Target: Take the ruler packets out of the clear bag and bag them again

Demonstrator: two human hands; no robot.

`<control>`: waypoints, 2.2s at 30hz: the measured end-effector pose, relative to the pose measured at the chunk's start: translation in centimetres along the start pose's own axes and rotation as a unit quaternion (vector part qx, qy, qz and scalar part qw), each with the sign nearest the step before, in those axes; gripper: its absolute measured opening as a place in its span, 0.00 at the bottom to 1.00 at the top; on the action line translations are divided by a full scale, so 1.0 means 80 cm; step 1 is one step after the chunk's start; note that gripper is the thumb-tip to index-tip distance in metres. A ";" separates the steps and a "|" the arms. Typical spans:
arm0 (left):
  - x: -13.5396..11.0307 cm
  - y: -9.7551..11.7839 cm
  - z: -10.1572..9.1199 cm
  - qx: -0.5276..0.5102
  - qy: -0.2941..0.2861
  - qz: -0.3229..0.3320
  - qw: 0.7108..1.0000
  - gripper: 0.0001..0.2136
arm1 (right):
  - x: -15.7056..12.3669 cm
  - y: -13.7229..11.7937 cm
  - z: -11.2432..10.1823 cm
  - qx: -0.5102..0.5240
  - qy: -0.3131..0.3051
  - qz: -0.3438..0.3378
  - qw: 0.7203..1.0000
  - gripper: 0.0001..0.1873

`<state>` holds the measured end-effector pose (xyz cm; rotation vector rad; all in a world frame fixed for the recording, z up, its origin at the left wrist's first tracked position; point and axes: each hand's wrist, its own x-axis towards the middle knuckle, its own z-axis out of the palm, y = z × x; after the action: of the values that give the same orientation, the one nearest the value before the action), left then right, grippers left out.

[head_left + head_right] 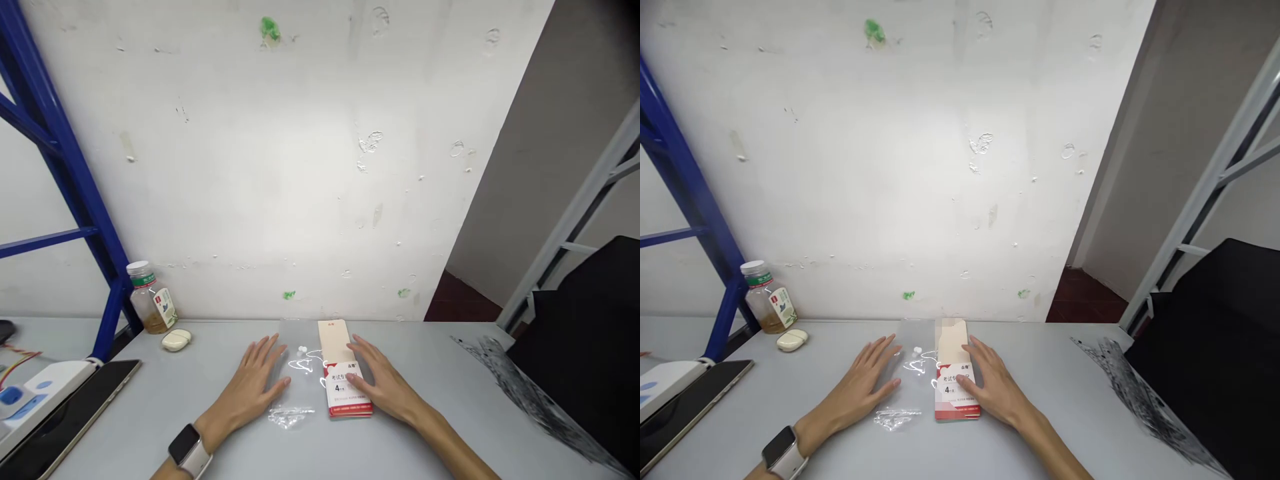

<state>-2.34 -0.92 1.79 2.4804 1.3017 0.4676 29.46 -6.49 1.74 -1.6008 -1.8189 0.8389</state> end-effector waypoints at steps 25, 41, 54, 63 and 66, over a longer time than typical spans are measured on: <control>0.004 -0.010 0.012 0.096 -0.036 -0.001 0.995 0.32 | 0.004 0.001 0.011 -0.137 -0.090 -0.057 0.985 0.38; 0.005 -0.005 0.010 0.170 -0.057 -0.002 0.984 0.34 | 0.004 -0.006 0.010 -0.212 -0.120 -0.038 0.969 0.40; 0.003 -0.012 0.014 0.176 -0.046 0.007 0.983 0.34 | 0.004 -0.008 0.009 -0.211 -0.123 -0.032 0.969 0.41; 0.004 -0.013 0.015 0.181 -0.041 0.011 0.983 0.33 | 0.004 -0.008 0.009 -0.211 -0.123 -0.034 0.969 0.41; 0.004 -0.015 0.017 0.186 -0.033 0.017 0.982 0.33 | 0.004 -0.007 0.010 -0.212 -0.122 -0.035 0.969 0.41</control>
<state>-2.47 -0.12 0.15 2.7937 1.4328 0.1556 28.49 -6.27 1.65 -1.7318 -2.3401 0.6674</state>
